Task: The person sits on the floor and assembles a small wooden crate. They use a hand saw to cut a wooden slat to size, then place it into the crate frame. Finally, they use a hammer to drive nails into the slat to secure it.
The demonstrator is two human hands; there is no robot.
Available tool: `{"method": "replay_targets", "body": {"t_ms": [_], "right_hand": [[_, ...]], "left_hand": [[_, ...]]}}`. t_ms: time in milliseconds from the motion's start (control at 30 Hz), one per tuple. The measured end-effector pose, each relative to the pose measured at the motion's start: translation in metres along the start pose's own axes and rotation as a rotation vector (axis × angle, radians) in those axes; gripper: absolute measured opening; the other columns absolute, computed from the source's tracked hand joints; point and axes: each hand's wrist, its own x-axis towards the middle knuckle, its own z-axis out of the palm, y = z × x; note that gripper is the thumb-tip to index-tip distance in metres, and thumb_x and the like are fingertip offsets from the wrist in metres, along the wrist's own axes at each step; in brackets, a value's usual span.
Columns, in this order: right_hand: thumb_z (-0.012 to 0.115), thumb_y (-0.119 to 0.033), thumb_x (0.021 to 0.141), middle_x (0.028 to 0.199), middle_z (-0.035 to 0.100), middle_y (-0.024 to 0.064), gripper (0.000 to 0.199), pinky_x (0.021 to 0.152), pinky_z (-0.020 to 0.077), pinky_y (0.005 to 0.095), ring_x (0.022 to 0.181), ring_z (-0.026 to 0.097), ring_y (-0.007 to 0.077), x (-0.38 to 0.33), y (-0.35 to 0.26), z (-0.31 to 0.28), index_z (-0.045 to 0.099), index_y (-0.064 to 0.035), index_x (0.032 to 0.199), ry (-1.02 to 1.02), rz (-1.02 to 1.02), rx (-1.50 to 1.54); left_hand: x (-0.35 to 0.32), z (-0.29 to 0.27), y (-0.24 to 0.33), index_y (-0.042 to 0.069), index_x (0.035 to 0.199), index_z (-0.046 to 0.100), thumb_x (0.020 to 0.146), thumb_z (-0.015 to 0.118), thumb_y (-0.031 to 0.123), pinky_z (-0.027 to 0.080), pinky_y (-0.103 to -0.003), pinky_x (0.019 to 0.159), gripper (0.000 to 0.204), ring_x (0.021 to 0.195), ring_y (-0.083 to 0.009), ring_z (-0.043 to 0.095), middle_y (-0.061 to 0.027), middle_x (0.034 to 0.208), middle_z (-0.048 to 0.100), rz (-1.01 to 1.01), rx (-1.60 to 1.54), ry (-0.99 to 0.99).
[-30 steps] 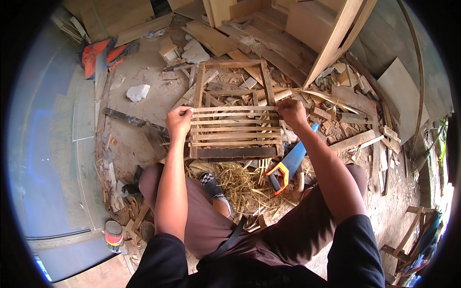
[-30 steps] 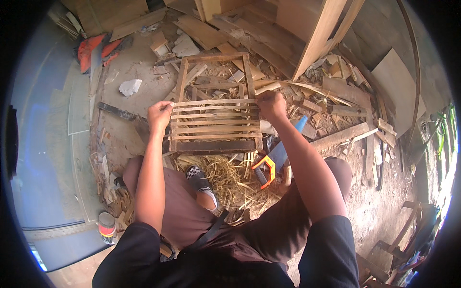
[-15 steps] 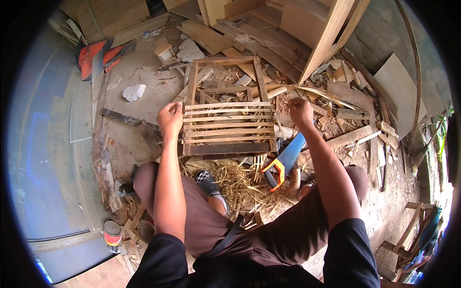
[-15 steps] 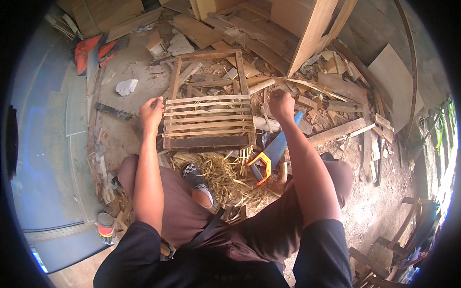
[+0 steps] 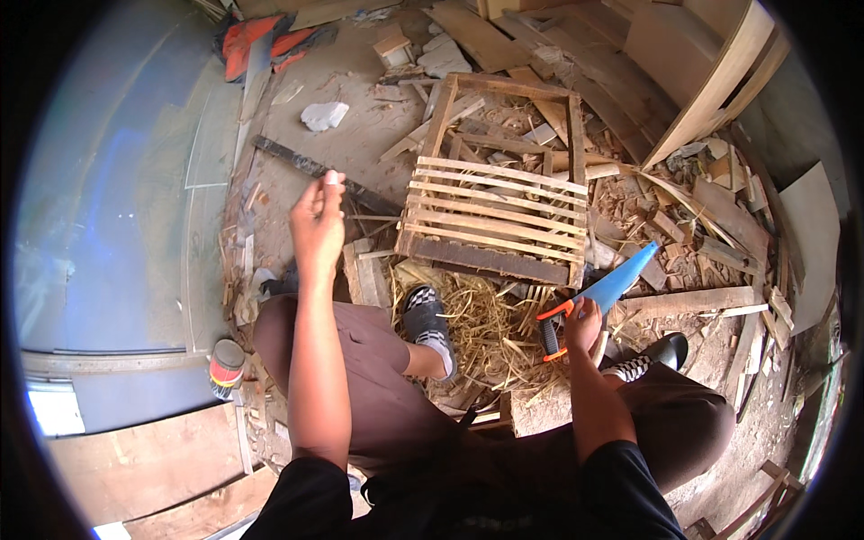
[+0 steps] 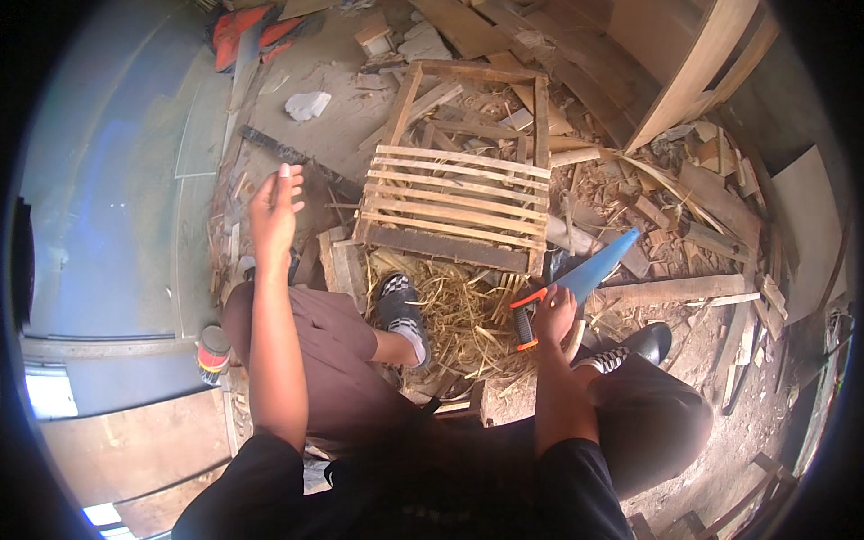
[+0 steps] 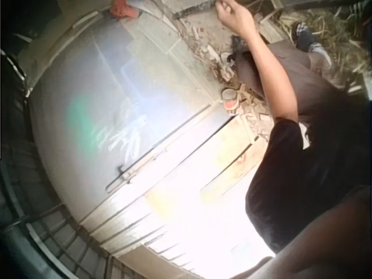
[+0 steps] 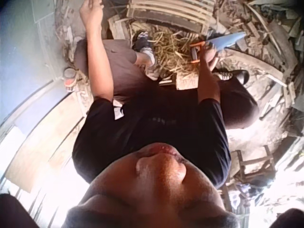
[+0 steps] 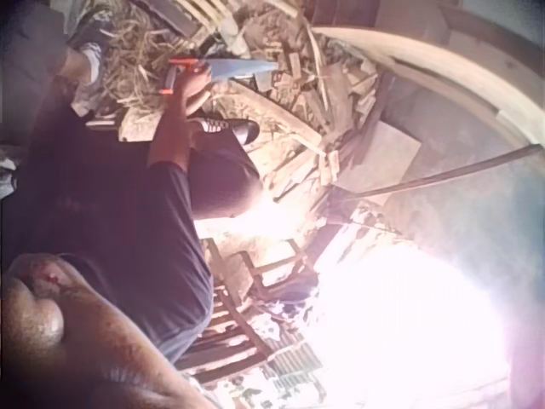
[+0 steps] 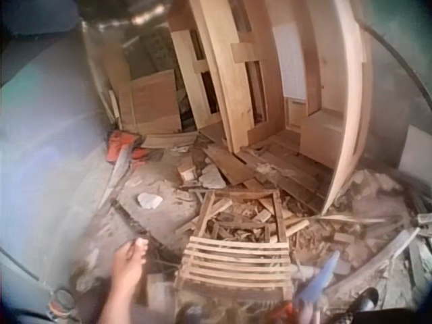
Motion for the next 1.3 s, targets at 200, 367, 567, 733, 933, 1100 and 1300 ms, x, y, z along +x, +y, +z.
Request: {"method": "replay_targets", "body": {"t_ms": [200,367,567,733,933,1100,1300], "right_hand": [[0.066,-0.013,0.096,0.096,0.074,0.019,0.016,0.083,0.0558,0.0453,0.092,0.071,0.0399,0.051,-0.011,0.004,0.075,-0.0033,0.105,-0.038,-0.033,-0.005],[0.069,-0.034,0.096,0.154,0.05,0.0157,0.061,0.117,0.0377,0.0543,0.144,0.045,0.0354,0.034,-0.007,-0.012,0.053,-0.0148,0.152,-0.154,-0.207,-0.439],[0.079,-0.047,0.088,0.136,0.054,0.0155,0.075,0.106,0.0424,0.052,0.126,0.052,0.0357,-0.001,0.009,-0.007,0.05,-0.0044,0.142,0.071,0.506,-0.461],[0.081,-0.052,0.083,0.146,0.05,0.0112,0.097,0.11,0.0381,0.056,0.136,0.047,0.0322,0.0,-0.001,-0.012,0.039,-0.0076,0.159,-0.135,0.474,-0.591],[0.071,-0.065,0.09,0.148,0.049,0.0152,0.08,0.116,0.0331,0.0561,0.141,0.044,0.0329,-0.078,0.012,-0.011,0.055,-0.011,0.147,-0.31,-0.08,-0.717],[0.075,-0.036,0.085,0.139,0.052,0.0153,0.05,0.112,0.0341,0.0559,0.135,0.045,0.0354,-0.087,0.019,-0.002,0.068,-0.0099,0.127,-0.166,-0.062,-0.585],[0.082,-0.028,0.08,0.135,0.051,0.0181,0.057,0.109,0.0314,0.0529,0.13,0.044,0.0376,-0.038,0.01,-0.05,0.061,-0.0027,0.126,0.173,-0.071,-0.365]], "left_hand": [[-0.088,0.055,-0.06,0.007,0.124,0.067,0.11,0.061,0.047,0.052,-0.023,0.069,0.044,0.085,-0.006,0.059,0.0012,0.1,0.066,-0.407,-0.251,-0.081],[-0.178,0.11,-0.13,0.007,0.114,0.066,0.109,0.063,0.042,0.055,-0.029,0.061,0.035,0.075,-0.0103,0.065,-0.0017,0.094,0.069,-0.626,-0.12,-0.216],[-0.208,0.17,-0.151,0.002,0.107,0.068,0.105,0.067,0.044,0.056,-0.039,0.076,0.042,0.078,-0.0233,0.073,-0.0119,0.085,0.077,-0.304,0.205,-0.538],[-0.236,0.206,-0.182,0.005,0.111,0.07,0.103,0.067,0.051,0.057,-0.041,0.077,0.046,0.085,-0.0264,0.074,-0.0144,0.095,0.078,-0.206,0.355,-0.704],[-0.25,0.225,-0.175,0.01,0.111,0.075,0.099,0.071,0.047,0.057,-0.046,0.088,0.039,0.1,-0.0359,0.075,-0.0184,0.105,0.078,-0.278,0.552,-0.847],[-0.253,0.251,-0.179,0.006,0.106,0.075,0.101,0.068,0.045,0.057,-0.049,0.083,0.04,0.097,-0.0396,0.075,-0.0185,0.1,0.078,-0.237,0.463,-0.722],[-0.265,0.264,-0.168,0.009,0.105,0.074,0.104,0.063,0.041,0.056,-0.051,0.076,0.033,0.09,-0.0404,0.074,-0.015,0.094,0.077,-0.144,0.518,-0.699]]}}
